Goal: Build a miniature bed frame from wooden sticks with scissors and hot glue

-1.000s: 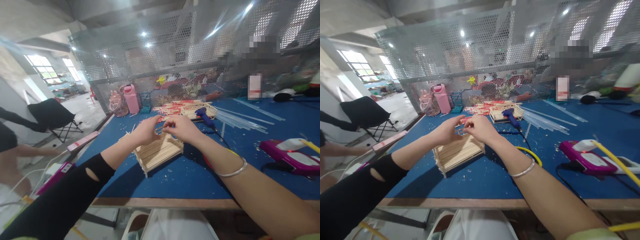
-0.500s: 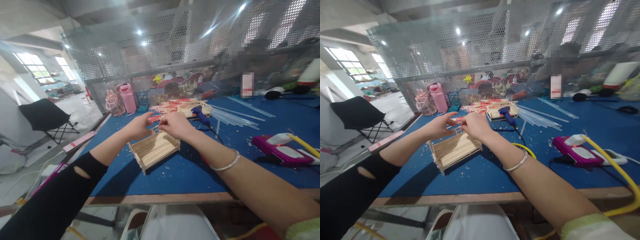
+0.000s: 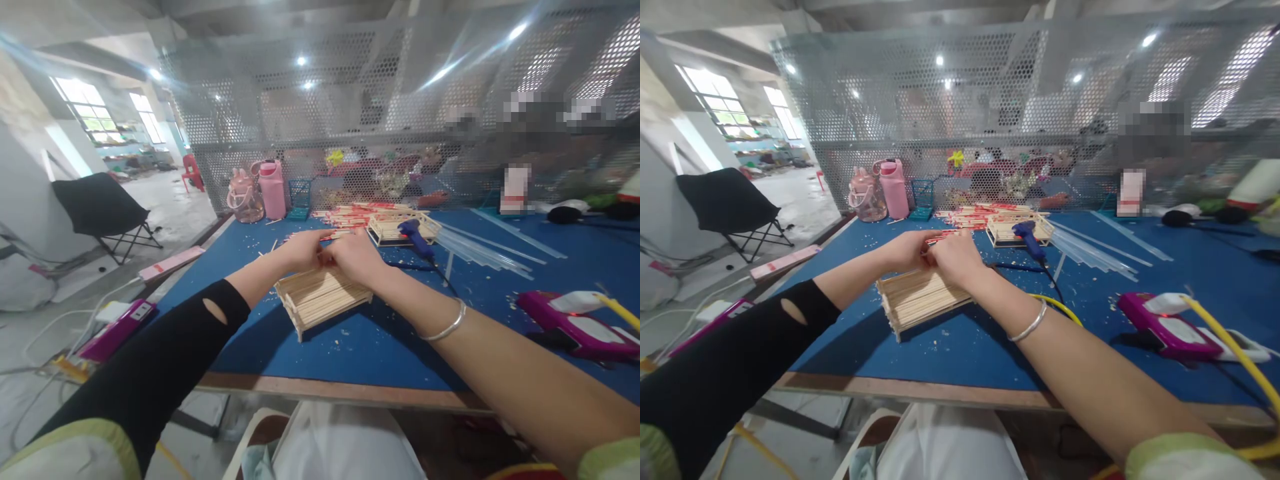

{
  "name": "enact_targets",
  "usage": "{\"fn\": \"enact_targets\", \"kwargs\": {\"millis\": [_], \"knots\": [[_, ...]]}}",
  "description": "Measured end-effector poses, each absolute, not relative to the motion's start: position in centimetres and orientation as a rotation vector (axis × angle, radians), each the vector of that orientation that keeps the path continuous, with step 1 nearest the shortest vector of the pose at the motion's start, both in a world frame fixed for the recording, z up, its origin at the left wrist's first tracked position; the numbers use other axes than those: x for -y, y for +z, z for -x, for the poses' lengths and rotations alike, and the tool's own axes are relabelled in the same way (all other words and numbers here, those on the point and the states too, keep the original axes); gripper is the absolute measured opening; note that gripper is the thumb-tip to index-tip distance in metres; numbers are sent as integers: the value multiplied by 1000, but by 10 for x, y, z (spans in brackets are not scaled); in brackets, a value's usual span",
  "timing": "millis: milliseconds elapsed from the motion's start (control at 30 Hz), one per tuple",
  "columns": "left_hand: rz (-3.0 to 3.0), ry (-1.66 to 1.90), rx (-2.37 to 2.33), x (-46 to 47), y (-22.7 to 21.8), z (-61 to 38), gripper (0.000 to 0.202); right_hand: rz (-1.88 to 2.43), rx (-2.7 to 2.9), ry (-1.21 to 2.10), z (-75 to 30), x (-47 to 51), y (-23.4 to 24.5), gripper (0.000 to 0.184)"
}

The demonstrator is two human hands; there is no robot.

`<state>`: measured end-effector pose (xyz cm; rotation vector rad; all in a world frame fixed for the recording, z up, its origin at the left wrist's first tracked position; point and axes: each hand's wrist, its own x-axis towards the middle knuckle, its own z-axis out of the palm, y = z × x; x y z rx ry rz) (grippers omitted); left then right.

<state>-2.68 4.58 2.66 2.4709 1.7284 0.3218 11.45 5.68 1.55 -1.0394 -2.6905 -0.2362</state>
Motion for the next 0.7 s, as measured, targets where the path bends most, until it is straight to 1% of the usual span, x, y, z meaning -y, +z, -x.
{"fn": "enact_targets", "kwargs": {"millis": [167, 500, 700], "knots": [[-2458, 338, -1750, -47, 26, 25, 83, 1065, 2670, -241, -115, -57, 14, 22], [-2552, 352, -1753, -45, 23, 20, 73, 1168, 2613, -382, -113, -49, 16, 31], [-2573, 384, -1803, -41, 23, 16, 60, 1253, 2584, -390, -112, -46, 18, 32]]}}
